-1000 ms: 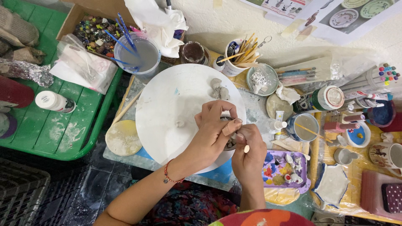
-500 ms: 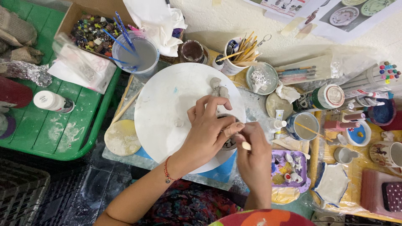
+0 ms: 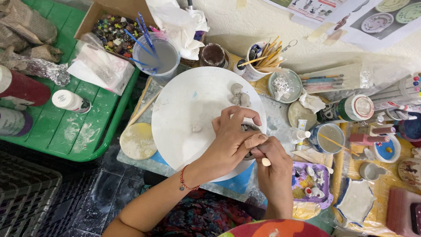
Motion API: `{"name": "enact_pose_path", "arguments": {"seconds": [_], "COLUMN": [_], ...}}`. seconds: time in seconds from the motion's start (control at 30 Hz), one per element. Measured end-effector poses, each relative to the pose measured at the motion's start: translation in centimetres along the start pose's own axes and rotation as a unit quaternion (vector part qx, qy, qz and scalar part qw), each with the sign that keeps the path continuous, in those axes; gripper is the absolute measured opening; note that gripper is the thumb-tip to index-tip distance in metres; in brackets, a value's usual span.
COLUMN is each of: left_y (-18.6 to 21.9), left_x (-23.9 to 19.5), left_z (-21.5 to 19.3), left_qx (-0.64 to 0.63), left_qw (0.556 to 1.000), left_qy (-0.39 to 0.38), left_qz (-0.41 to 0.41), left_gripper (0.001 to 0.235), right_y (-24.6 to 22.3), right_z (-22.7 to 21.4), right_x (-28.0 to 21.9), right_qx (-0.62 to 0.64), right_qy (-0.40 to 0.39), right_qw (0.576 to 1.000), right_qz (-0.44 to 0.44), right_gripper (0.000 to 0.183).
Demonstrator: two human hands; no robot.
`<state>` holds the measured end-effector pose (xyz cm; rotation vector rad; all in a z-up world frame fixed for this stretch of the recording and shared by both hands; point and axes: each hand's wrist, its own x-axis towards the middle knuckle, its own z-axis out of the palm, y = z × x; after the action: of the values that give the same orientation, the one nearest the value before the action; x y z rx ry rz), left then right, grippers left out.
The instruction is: The person handles a small green object and then places small gray clay pieces into a small cup, using a wooden stick to press the contents down.
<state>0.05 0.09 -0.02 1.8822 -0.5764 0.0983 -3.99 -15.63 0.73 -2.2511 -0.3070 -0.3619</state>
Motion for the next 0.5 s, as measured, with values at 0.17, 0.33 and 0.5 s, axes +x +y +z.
{"name": "enact_pose_path", "arguments": {"seconds": [0.17, 0.33, 0.5], "left_y": [0.2, 0.2, -0.9], "left_x": [-0.1, -0.3, -0.5], "left_z": [-0.4, -1.5, -2.2], "left_qx": [0.07, 0.159, 0.201], "left_qw": [0.998, 0.987, 0.978], "left_qy": [0.002, 0.005, -0.019], "left_qz": [0.005, 0.033, 0.047], "left_gripper": [0.03, 0.025, 0.016], "right_y": [-0.4, -2.2, -1.8], "right_z": [-0.9, -1.9, -2.1], "right_x": [0.5, 1.3, 1.0], "right_qx": [-0.026, -0.13, -0.115], "right_qy": [-0.038, -0.042, 0.007], "right_qw": [0.998, 0.989, 0.992], "right_qz": [0.047, 0.054, 0.043], "right_gripper": [0.011, 0.018, 0.015]}}
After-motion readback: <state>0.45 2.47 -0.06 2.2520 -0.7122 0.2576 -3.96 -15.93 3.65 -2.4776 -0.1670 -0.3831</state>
